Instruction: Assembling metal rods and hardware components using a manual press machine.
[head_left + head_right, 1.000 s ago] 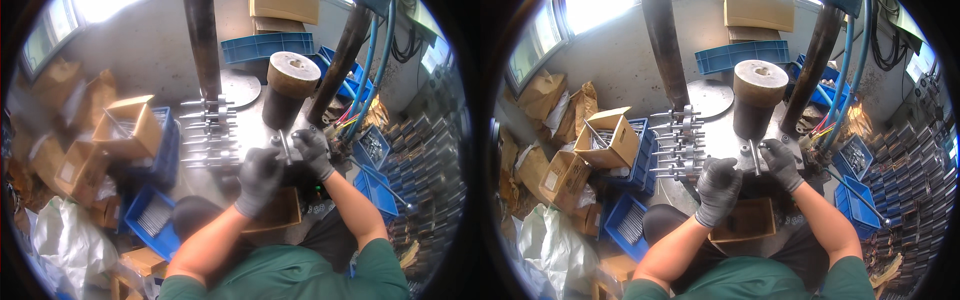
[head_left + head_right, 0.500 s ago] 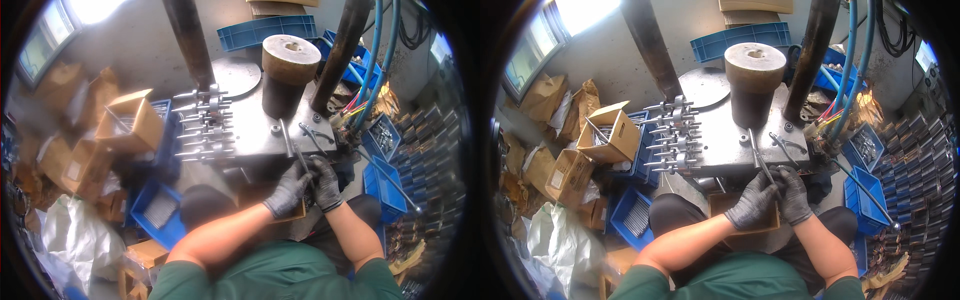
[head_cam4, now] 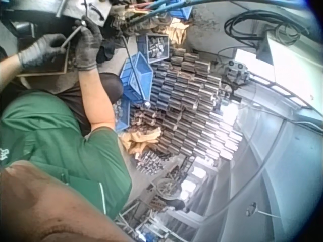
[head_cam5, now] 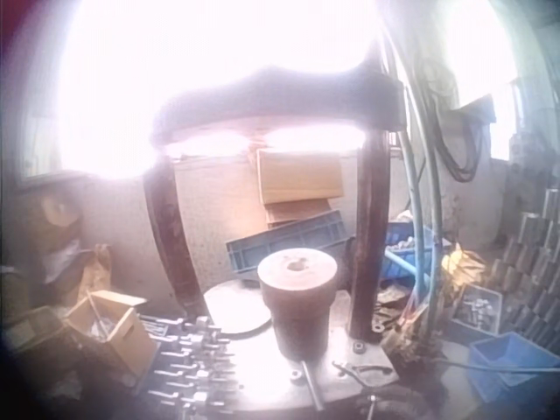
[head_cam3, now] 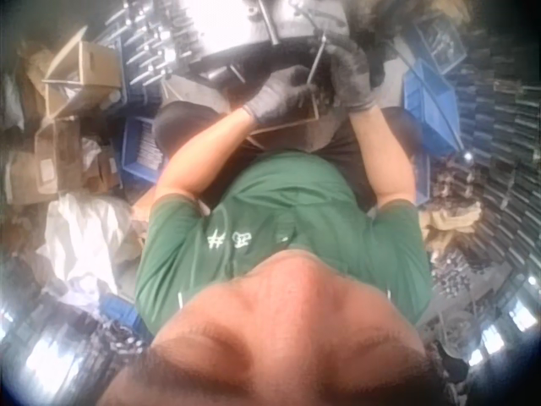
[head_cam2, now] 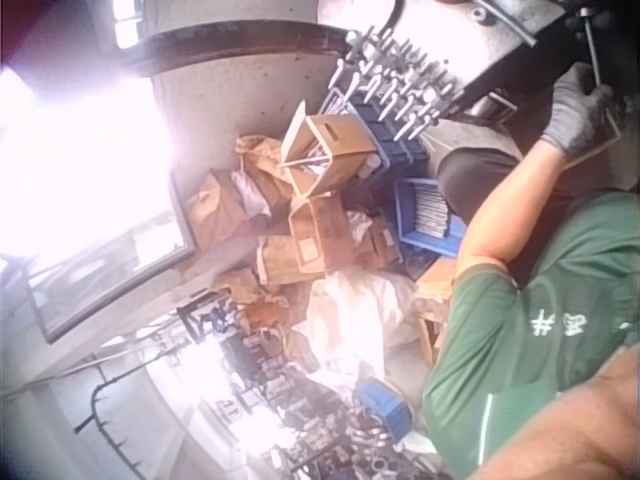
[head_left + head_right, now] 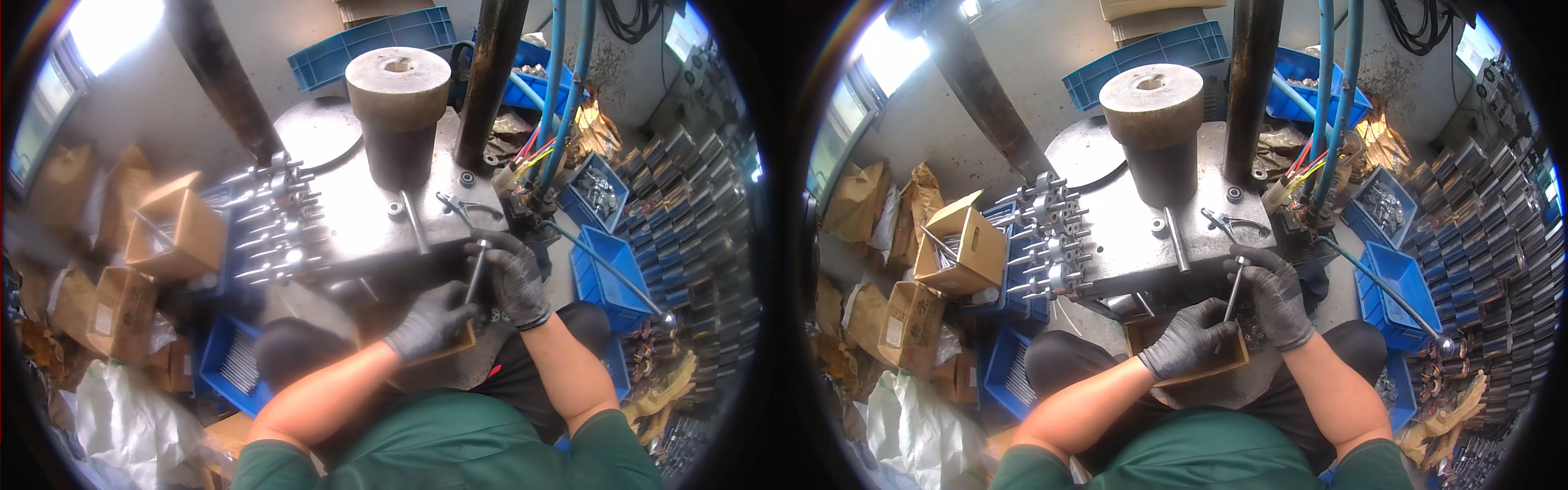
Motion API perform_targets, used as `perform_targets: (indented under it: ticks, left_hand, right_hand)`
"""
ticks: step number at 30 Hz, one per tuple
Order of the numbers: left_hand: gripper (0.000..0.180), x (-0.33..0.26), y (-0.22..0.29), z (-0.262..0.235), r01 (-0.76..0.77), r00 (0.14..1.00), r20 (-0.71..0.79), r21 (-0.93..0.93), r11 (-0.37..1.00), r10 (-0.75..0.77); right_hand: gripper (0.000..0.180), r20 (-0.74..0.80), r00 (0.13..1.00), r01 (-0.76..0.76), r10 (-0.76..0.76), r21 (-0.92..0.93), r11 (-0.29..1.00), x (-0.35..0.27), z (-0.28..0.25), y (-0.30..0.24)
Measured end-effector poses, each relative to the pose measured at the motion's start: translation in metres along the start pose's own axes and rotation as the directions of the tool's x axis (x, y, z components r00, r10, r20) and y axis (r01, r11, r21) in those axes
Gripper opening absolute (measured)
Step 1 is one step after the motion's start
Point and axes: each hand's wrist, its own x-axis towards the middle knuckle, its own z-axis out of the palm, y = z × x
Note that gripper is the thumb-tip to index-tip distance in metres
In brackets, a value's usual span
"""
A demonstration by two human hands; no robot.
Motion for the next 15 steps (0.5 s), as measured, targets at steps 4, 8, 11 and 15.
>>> perform_targets:
  ticks: [4,8,11,15]
  left_hand:
    - [0.037,0.000,-0.007,0.001,-0.013,1.000,-0.028,-0.066,0.998,0.011]
    - [0.036,-0.001,-0.007,-0.003,-0.038,0.998,-0.044,-0.080,0.996,0.034]
    - [0.035,-0.002,-0.009,-0.005,-0.065,0.997,-0.045,-0.049,0.997,0.063]
    - [0.033,-0.004,-0.013,-0.006,-0.123,0.987,-0.101,-0.014,0.992,0.121]
  right_hand:
    - [0.039,-0.028,0.999,0.030,-0.034,-0.132,0.991,-0.001,0.002,-0.001]
    - [0.039,-0.071,0.991,-0.111,0.110,-0.016,0.994,-0.002,0.011,-0.009]
    - [0.036,0.005,0.983,-0.180,0.181,-0.057,0.982,-0.005,0.012,-0.005]
    - [0.033,0.038,0.993,-0.110,0.114,-0.086,0.990,-0.007,0.018,-0.002]
